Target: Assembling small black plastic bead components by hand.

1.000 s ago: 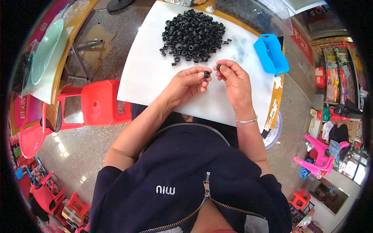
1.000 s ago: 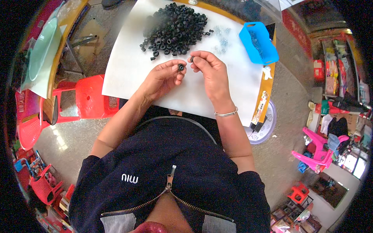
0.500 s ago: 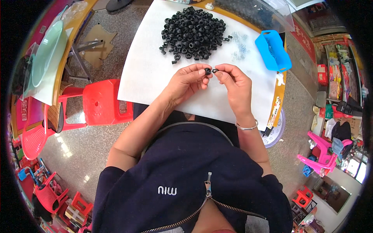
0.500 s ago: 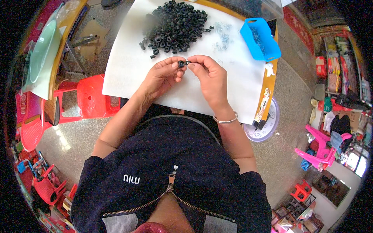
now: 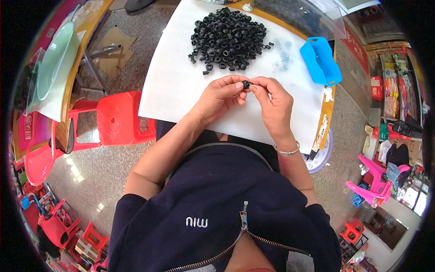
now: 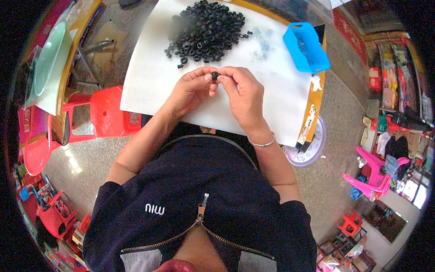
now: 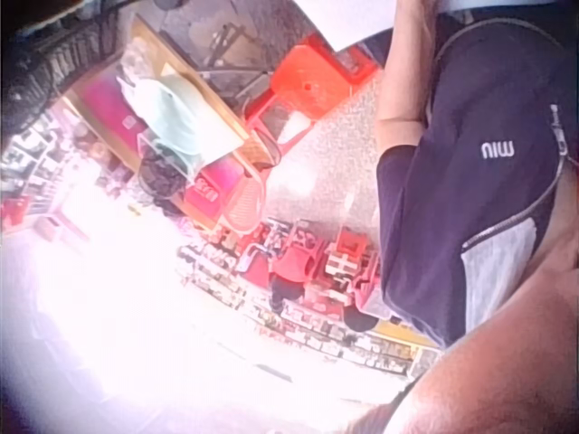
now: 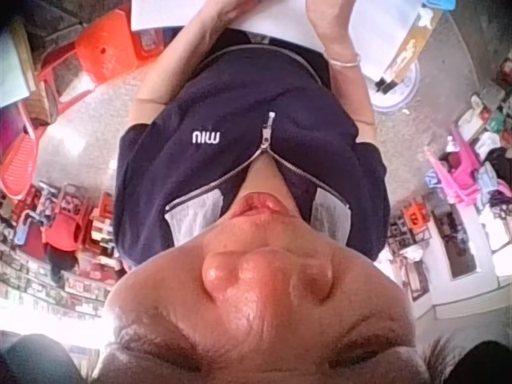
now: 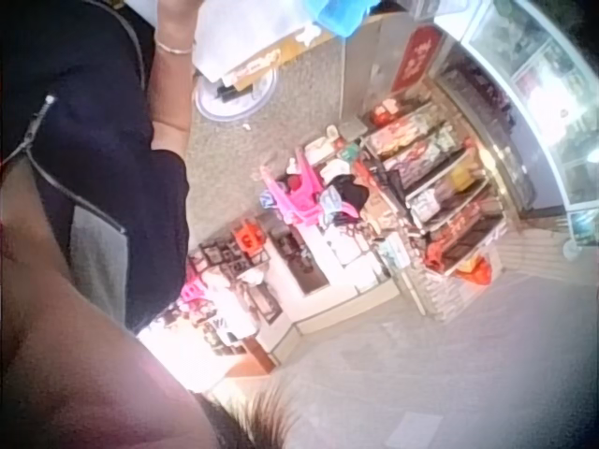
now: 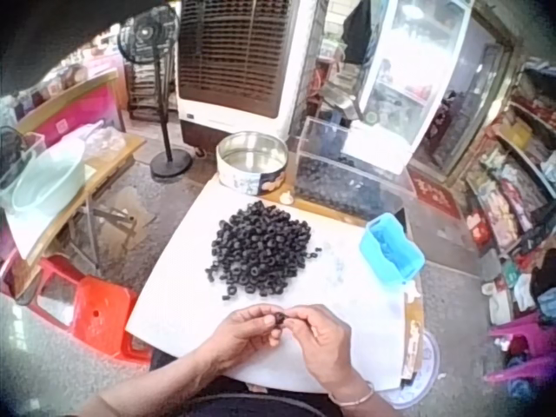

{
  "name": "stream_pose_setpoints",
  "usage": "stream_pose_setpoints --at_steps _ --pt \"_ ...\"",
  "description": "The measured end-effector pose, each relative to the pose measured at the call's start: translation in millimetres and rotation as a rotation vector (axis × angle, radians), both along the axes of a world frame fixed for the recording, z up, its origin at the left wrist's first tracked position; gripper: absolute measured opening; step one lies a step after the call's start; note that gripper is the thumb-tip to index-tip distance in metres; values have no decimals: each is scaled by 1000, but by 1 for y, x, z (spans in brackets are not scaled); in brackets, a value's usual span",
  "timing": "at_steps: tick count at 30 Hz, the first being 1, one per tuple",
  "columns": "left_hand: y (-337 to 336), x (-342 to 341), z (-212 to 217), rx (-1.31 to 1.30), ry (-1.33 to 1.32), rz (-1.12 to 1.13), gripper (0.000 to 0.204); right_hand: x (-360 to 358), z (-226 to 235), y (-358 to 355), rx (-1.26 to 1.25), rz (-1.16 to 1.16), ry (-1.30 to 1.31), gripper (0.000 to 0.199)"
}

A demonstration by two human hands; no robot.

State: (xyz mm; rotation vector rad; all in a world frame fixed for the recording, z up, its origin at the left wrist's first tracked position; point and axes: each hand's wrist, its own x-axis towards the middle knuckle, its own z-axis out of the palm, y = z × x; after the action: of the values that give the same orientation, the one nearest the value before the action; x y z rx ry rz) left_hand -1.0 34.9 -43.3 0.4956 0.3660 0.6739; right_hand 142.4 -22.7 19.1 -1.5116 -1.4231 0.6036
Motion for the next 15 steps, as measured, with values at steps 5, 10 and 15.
stream_pose_setpoints --at_steps 5,10,15 --pt "-3 3 0 2 43 67 23 -1 -3 1 133 13 -189 10" --pt "-8 8 0 34 113 123 21 3 -6 1 234 63 -376 14" --pt "-13 12 -2 94 217 165 21 5 -11 1 281 86 -448 15"
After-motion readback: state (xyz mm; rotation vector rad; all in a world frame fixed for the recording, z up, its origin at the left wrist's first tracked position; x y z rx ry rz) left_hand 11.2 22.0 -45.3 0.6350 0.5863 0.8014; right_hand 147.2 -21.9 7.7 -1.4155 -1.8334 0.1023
